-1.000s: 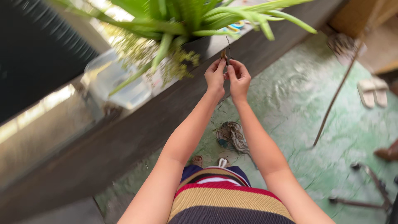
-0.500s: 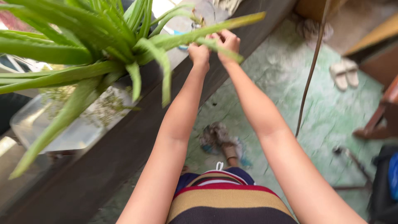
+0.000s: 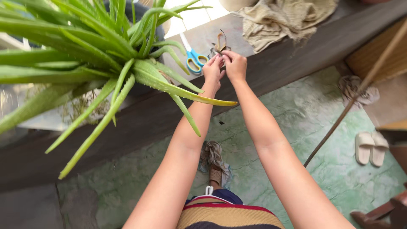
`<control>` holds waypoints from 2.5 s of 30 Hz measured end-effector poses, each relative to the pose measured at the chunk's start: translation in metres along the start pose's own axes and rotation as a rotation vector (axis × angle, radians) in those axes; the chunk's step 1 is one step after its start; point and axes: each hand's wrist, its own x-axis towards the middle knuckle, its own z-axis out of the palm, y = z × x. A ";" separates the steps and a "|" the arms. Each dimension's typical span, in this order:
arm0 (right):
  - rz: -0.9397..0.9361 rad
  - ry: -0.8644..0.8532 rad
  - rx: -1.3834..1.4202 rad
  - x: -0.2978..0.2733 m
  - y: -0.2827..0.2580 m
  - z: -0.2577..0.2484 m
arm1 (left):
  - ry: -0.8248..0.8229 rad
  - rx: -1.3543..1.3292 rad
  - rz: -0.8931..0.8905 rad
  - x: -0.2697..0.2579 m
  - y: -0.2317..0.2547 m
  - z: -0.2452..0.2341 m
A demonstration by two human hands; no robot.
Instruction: The person removes dead leaves and debris from potted aloe vera and other plants by hand, placing the discarded material on the ledge.
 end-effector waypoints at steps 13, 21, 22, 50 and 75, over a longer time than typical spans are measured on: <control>-0.145 0.095 0.035 -0.021 -0.011 0.002 | -0.180 -0.018 0.058 -0.040 0.021 -0.043; -0.038 -0.079 0.376 -0.161 -0.166 0.046 | 0.019 -0.134 0.291 -0.158 0.081 -0.154; -0.108 -0.058 0.395 -0.166 -0.187 0.055 | 0.068 -0.173 0.354 -0.167 0.094 -0.161; -0.468 -0.003 -0.441 -0.106 -0.339 0.131 | 0.227 1.078 1.315 -0.246 0.310 -0.205; -0.692 0.011 -0.539 -0.076 -0.323 0.128 | 0.196 1.237 0.912 -0.224 0.301 -0.190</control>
